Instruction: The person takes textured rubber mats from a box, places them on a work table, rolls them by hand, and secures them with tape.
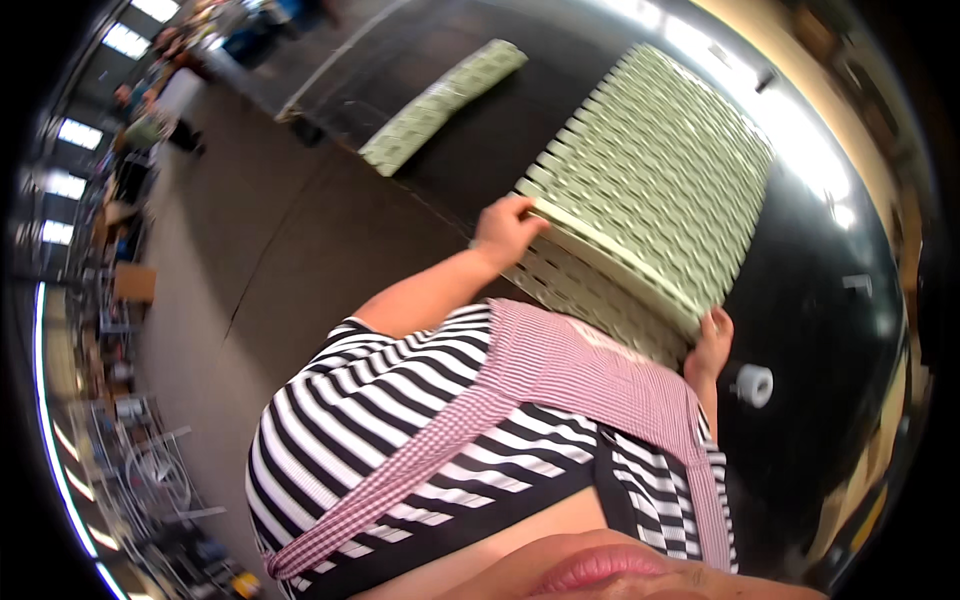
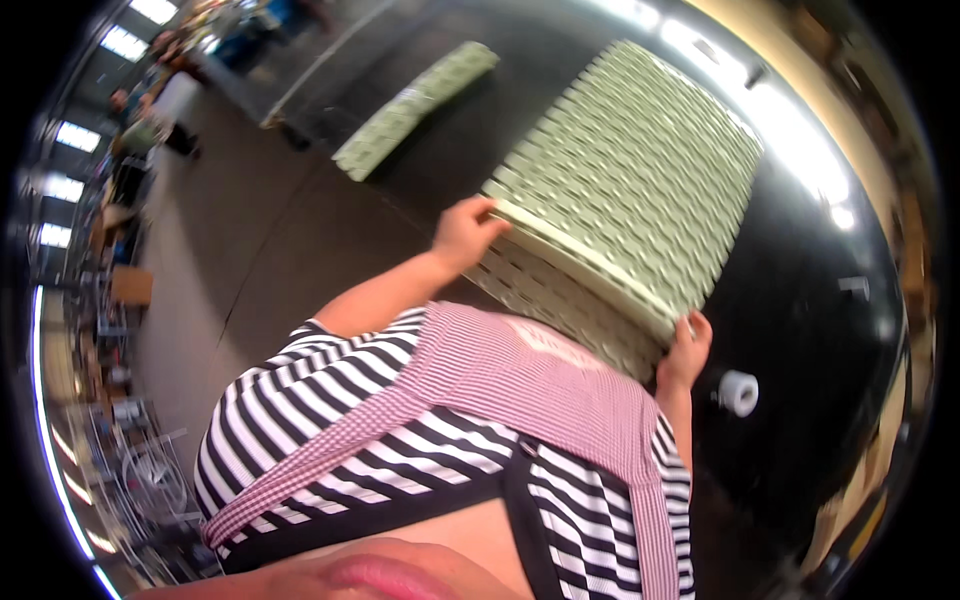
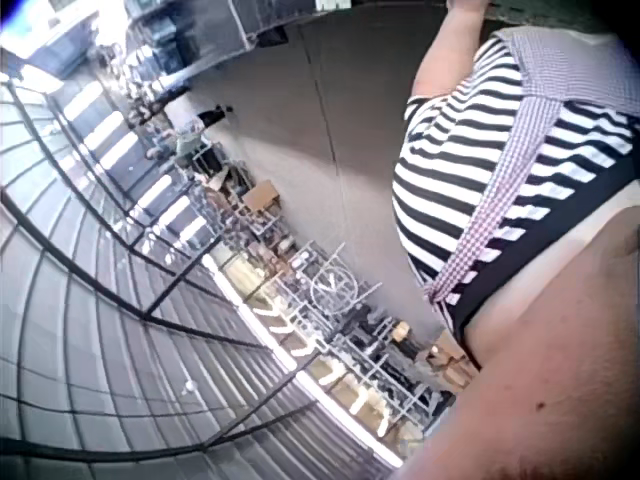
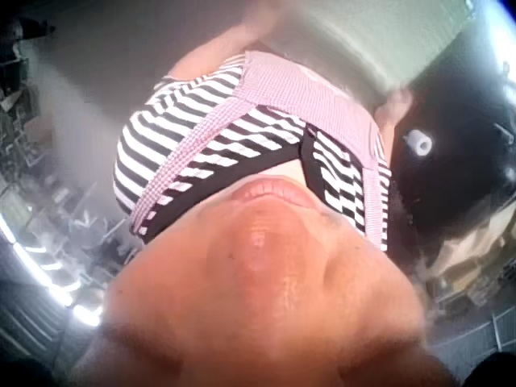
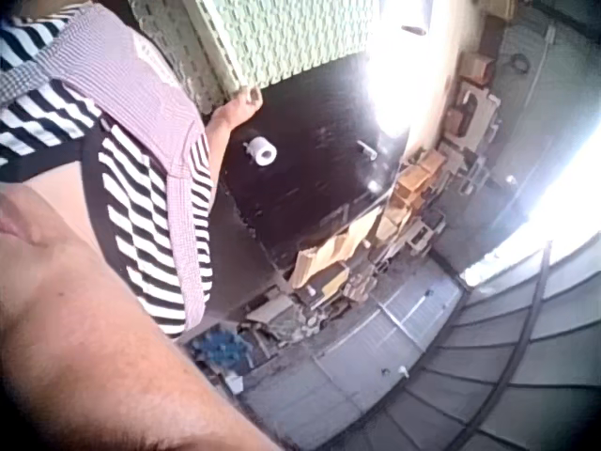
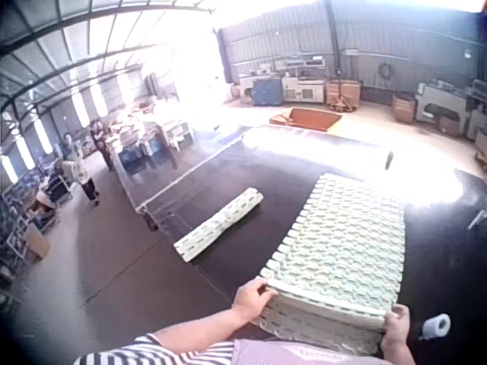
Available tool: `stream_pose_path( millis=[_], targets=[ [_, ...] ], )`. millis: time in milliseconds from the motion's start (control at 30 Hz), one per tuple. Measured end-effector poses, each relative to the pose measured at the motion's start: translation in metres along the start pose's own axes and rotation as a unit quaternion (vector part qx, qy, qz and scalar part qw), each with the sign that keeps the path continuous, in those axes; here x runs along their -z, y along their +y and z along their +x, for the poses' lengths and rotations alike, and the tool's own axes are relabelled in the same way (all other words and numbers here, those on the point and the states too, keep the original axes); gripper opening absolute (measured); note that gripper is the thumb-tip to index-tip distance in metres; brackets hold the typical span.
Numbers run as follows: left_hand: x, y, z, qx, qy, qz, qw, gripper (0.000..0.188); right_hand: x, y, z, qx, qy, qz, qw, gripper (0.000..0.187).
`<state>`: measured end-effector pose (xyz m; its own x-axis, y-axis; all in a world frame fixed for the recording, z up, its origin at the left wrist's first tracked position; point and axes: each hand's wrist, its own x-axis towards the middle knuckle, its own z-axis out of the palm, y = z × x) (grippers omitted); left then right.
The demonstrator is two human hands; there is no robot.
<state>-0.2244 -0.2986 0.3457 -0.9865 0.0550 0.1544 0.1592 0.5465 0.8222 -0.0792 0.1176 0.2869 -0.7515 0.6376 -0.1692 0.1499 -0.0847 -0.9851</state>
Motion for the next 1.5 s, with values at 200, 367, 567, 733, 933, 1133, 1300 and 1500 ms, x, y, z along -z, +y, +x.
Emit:
stream_pose_path(
  millis=[200, 367, 567, 733, 933, 1133, 1300, 1500],
  targets=[
    [0.008, 0.007, 0.003, 0.068, -0.066, -0.063, 0.993, 0.037, -0.005, -0.013, -0.012, -0.033, 0.009, 0.062, 0.998, 0.021],
    [0.005, 0.003, 0.016, 0.004, -0.078, 0.035, 0.996, 0.04, -0.014, -0.037, -0.007, 0.042, 0.042, -0.16, 0.985, 0.027],
    [-0.001, -0.002, 0.04, 0.017, -0.111, 0.079, 0.991, 0.046, -0.057, -0.071, -0.034, 0.336, -0.111, -0.332, 0.874, 0.04],
    [-0.006, 0.03, 0.054, -0.021, -0.03, 0.167, 0.985, 0.043, -0.099, -0.073, -0.046, 0.439, -0.102, -0.49, 0.746, 0.041],
    [-0.051, 0.055, 0.013, -0.381, -0.09, 0.149, 0.908, 0.047, -0.115, -0.079, 0.011, 0.417, -0.119, -0.485, 0.76, 0.028],
    [-0.11, 0.073, 0.067, -0.288, -0.145, 0.257, 0.911, 0.066, -0.138, -0.101, 0.061, 0.461, -0.051, -0.49, 0.738, 0.031],
    [-0.136, 0.105, 0.156, -0.229, -0.26, 0.274, 0.897, 0.061, -0.158, -0.086, 0.046, 0.438, -0.064, -0.581, 0.683, 0.067],
    [-0.174, 0.092, 0.184, -0.357, -0.138, 0.214, 0.899, 0.047, -0.173, -0.112, 0.111, 0.3, -0.159, -0.632, 0.697, 0.092]
  ],
)
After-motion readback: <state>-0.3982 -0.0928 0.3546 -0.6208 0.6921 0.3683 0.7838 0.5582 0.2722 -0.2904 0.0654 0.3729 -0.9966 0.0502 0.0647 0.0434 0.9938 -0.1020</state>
